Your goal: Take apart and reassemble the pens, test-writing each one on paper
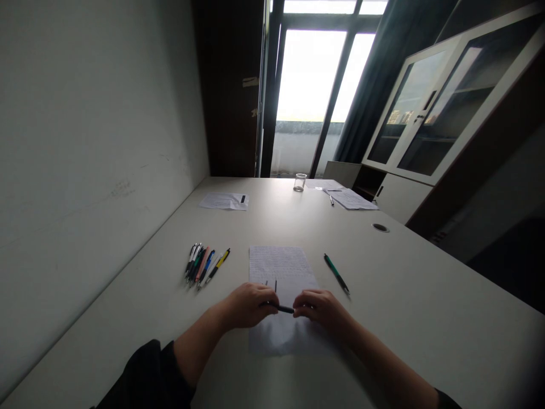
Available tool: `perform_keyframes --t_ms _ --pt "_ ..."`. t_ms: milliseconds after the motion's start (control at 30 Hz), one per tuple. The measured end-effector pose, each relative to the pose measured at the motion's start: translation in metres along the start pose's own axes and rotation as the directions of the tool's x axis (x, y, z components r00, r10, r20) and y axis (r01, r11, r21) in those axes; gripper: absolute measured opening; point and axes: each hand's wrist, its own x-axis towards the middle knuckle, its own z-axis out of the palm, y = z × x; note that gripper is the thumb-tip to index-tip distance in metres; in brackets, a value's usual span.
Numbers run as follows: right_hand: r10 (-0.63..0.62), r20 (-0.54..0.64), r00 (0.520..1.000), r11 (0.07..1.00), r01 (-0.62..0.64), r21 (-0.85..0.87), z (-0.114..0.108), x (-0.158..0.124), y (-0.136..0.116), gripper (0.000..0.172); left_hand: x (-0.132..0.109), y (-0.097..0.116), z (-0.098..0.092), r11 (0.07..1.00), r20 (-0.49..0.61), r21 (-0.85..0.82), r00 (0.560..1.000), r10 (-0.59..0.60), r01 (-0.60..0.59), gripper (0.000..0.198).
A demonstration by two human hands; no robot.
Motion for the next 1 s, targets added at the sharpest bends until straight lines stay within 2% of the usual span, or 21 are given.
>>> perform_keyframes --t_ms 567,1000 --pt "-0.007 0.008 1.0 1.0 0.007 0.024 0.0016 0.0003 0.0017 0.028 -0.0018 0.0018 -0.0015 1.0 0.004 0.012 1.0 0.017 -0.017 0.01" --pt "0.01 0.014 1.0 0.999 -0.01 0.043 0.0015 -0.0001 0.0012 0.021 -0.0023 0.0025 -0.002 1.0 0.003 0.003 1.0 0.017 -0.017 0.011"
